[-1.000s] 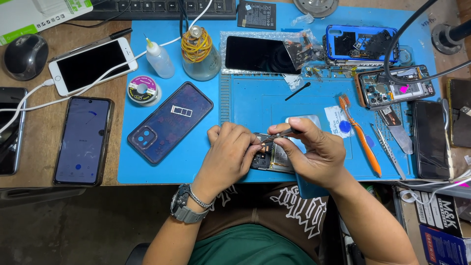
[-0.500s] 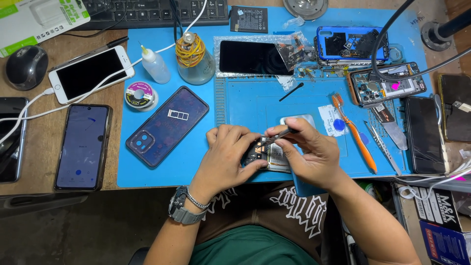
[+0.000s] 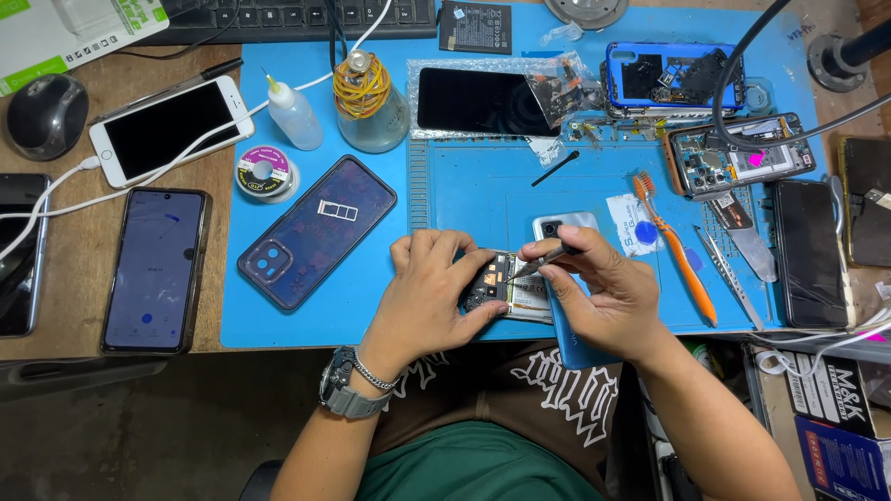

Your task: The person disassembles a smartphone on a blue mat, using a screwdriver to remove screws and a metal spudger to pry open the casing and disconnect internal components. They then pick up a different smartphone and interact with its touchscreen, navigating menus and typing on the virtual keyboard.

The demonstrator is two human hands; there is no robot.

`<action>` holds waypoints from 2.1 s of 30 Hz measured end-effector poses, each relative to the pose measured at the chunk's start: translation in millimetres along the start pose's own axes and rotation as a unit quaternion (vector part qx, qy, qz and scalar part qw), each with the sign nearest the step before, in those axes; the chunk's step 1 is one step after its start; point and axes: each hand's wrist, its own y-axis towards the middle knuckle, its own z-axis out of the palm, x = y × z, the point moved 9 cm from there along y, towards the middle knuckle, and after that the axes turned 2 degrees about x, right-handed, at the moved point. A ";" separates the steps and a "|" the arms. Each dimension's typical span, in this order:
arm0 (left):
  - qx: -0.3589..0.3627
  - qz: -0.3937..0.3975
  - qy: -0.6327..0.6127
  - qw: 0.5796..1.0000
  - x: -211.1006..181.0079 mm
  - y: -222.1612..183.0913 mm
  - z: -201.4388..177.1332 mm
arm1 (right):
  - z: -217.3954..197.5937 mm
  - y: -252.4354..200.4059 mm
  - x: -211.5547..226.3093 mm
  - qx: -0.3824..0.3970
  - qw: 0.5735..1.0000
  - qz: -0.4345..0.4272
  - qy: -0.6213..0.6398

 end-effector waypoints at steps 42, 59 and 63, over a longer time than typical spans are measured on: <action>-0.001 0.005 -0.005 1.000 2.8 -17.6 3.9 | 20.8 21.6 13.5 0.069 0.996 -0.054 0.014; -0.031 -0.048 -0.112 0.992 14.4 -13.4 -11.5 | 14.0 12.0 6.7 0.063 0.997 -0.035 0.026; -0.025 -0.049 -0.109 0.993 18.6 -15.7 -4.5 | 18.8 8.6 6.1 0.067 0.997 -0.030 -0.016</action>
